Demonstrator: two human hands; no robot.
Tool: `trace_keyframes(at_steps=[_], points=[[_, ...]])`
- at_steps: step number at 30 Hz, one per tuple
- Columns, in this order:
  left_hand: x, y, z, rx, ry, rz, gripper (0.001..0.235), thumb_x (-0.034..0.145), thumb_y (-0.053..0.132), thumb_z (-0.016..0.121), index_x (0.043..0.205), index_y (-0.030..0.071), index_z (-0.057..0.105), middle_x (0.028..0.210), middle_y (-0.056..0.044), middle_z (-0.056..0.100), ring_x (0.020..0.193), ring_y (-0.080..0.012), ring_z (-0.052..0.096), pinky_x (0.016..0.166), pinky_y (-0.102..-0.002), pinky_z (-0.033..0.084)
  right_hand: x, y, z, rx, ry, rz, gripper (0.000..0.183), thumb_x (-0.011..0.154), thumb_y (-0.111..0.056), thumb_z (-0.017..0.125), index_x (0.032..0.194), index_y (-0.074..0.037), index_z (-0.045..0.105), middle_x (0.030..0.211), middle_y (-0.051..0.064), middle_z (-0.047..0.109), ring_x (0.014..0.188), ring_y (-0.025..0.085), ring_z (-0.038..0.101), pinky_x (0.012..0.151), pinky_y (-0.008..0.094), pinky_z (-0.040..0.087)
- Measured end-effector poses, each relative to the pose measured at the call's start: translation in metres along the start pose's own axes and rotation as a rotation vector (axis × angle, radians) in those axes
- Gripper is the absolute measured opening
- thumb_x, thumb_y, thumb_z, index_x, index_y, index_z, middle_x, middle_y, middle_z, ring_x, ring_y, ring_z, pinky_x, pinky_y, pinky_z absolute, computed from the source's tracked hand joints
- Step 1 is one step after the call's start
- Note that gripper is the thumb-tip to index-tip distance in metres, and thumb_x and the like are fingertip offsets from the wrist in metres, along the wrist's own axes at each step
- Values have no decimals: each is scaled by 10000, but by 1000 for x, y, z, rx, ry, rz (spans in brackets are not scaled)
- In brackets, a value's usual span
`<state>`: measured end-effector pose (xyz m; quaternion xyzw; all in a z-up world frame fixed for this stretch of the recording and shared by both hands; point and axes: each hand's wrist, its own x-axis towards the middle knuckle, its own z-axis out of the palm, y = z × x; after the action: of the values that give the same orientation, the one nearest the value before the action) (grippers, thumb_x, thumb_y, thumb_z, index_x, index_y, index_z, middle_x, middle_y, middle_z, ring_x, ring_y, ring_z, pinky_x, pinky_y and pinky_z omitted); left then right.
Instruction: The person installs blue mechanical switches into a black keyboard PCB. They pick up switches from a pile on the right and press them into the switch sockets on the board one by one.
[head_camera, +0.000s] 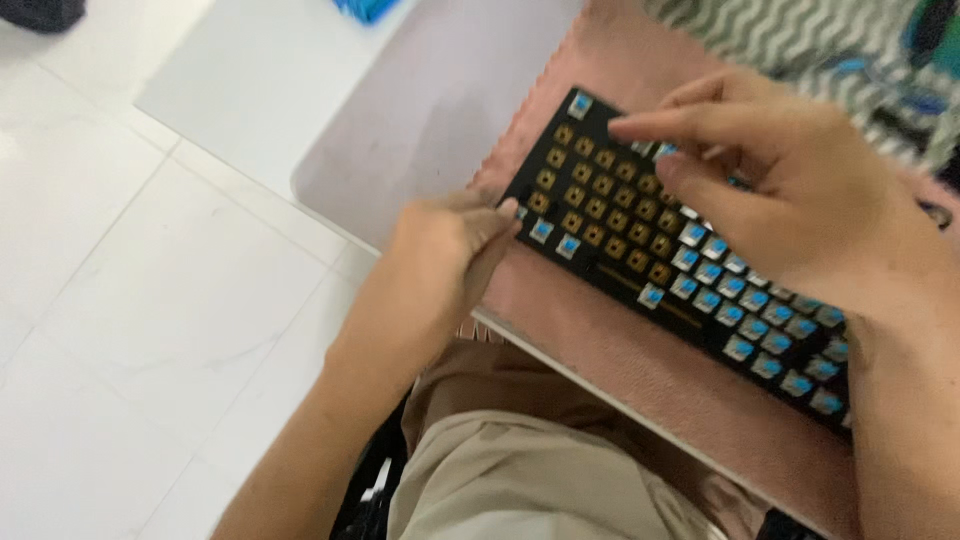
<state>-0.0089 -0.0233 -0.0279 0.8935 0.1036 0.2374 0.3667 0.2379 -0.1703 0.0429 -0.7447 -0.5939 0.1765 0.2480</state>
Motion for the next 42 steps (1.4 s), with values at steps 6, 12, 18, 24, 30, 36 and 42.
trace_keyframes(at_steps=[6, 12, 18, 24, 30, 36, 42], points=[[-9, 10, 3, 210, -143, -201, 287, 1212, 59, 464, 939, 62, 551, 880, -48, 502, 694, -305, 506, 636, -468, 374, -17, -38, -33, -139, -36, 145, 480, 1128, -205, 640, 1575, -277, 802, 1360, 32, 663, 627, 221, 536, 595, 441, 426], [-6, -1, -10, 69, -70, -128, 402, 1102, 213, 745, 1446, 72, 592, 959, -148, 793, 925, -426, 775, 780, -465, 523, -60, -14, -37, -231, 19, 117, 450, 1054, -185, 717, 1485, -231, 839, 1360, 37, 730, 859, 208, 757, 693, 440, 587], [-8, 6, -28, 264, -255, -312, 123, 1118, 301, 737, 1127, 180, 713, 850, -126, 744, 799, -394, 705, 669, -514, 504, -92, -1, -26, -289, 45, 211, 393, 1026, -275, 713, 1384, -299, 873, 1415, -15, 801, 1163, 169, 769, 499, 378, 702], [-9, -1, -26, 251, -255, -150, 283, 1110, 294, 717, 1351, 156, 666, 1090, -123, 824, 936, -464, 745, 729, -570, 542, -98, 20, -8, -141, 39, 146, 398, 1020, -245, 732, 1383, -288, 889, 1334, -15, 814, 919, 175, 818, 720, 396, 645], [-1, 13, -32, 199, -300, -342, 408, 1094, 312, 771, 1475, 282, 626, 635, -54, 577, 680, -339, 660, 648, -456, 525, -86, 8, -7, -128, -2, 93, 407, 1030, -248, 714, 1393, -306, 889, 1275, -65, 819, 834, 109, 835, 651, 332, 604], [19, 31, -4, -740, 45, -853, 799, 1073, 655, 264, 1523, 220, 760, 946, 0, 695, 889, -145, 653, 915, -289, 509, -48, -49, 4, -28, 117, -145, 389, 976, -170, 821, 1365, -158, 851, 1221, 55, 847, 1031, 212, 838, 768, 420, 629], [14, 40, 18, -1704, 43, -790, 705, 1128, 440, 495, 1671, -9, 510, 1562, -157, 628, 1285, -277, 651, 1193, -422, 535, -30, -60, 36, 143, 36, -247, 466, 963, -128, 848, 1426, -146, 798, 1229, 93, 757, 984, 202, 860, 907, 323, 794]])
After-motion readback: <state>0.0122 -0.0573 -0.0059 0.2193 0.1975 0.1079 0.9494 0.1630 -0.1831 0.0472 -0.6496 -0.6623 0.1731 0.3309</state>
